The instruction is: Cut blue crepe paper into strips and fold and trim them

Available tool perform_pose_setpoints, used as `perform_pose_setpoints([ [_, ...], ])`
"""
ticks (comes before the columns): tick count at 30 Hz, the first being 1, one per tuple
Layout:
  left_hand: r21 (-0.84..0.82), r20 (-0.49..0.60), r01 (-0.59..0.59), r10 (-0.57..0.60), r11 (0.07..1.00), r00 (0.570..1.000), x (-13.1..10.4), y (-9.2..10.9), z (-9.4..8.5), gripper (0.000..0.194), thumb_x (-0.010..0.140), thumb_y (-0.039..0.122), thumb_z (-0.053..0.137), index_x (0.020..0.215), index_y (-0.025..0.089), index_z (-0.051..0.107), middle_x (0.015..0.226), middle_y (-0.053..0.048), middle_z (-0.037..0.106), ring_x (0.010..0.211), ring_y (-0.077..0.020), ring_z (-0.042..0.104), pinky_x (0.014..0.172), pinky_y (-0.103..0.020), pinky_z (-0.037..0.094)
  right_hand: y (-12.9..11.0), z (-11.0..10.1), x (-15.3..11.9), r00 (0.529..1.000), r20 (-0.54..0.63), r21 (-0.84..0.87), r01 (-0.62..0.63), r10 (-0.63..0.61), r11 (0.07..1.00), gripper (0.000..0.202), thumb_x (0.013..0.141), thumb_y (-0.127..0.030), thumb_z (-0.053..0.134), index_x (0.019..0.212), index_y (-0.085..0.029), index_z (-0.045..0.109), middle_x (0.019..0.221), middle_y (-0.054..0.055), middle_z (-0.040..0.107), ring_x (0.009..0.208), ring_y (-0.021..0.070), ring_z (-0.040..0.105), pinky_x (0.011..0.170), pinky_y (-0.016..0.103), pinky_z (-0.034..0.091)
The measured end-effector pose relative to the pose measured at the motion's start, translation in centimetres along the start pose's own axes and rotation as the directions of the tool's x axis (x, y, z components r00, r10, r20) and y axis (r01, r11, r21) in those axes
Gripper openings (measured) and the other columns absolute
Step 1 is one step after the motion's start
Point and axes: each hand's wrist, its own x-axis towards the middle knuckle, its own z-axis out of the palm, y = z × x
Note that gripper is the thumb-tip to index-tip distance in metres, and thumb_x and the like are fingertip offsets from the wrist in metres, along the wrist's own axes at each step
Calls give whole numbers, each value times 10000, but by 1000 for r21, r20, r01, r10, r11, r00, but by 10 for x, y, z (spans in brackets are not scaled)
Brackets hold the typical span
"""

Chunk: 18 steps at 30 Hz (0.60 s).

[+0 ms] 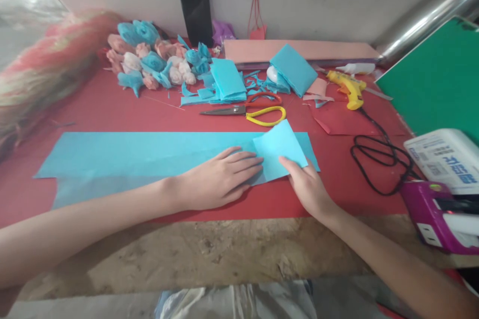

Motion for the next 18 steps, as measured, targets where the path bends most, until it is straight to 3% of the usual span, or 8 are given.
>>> perform_pose_setpoints([
  [3,5,12,-3,3,1000,1000,-2,-2,1,428,954,251,362,1355,119,433,1401,-136,480,1309,-259,421,1122,-490,276,-2,3,-1,997,-61,113,-38,45,993,102,782,-317,481,715,-242,498,765,24,645,792,213,608,776,332,518],
  [12,19,19,18,-19,1000,1000,-4,-11,-4,431,957,258,371,1347,83,433,1387,-144,491,1309,-268,407,1121,-478,261,2,7,-7,1000,-21,118,11,-9,993,176,841,-376,465,781,-240,559,792,39,643,760,218,601,766,346,522],
  [15,22,-9,-2,2,1000,1000,0,-13,-3,422,949,268,388,1327,92,454,1347,-142,521,1250,-266,453,1096,-454,301,2,6,-9,999,-7,103,39,-38,994,244,892,-398,422,912,-246,611,889,38,660,829,220,613,824,356,521],
  [18,40,-35,-27,29,999,999,3,-14,-3,406,941,278,403,1286,82,490,1305,-147,545,1193,-270,480,1065,-427,339,1,5,-10,994,39,69,101,-103,993,323,921,-418,407,1138,-260,586,1057,42,653,1020,229,592,941,369,476],
])
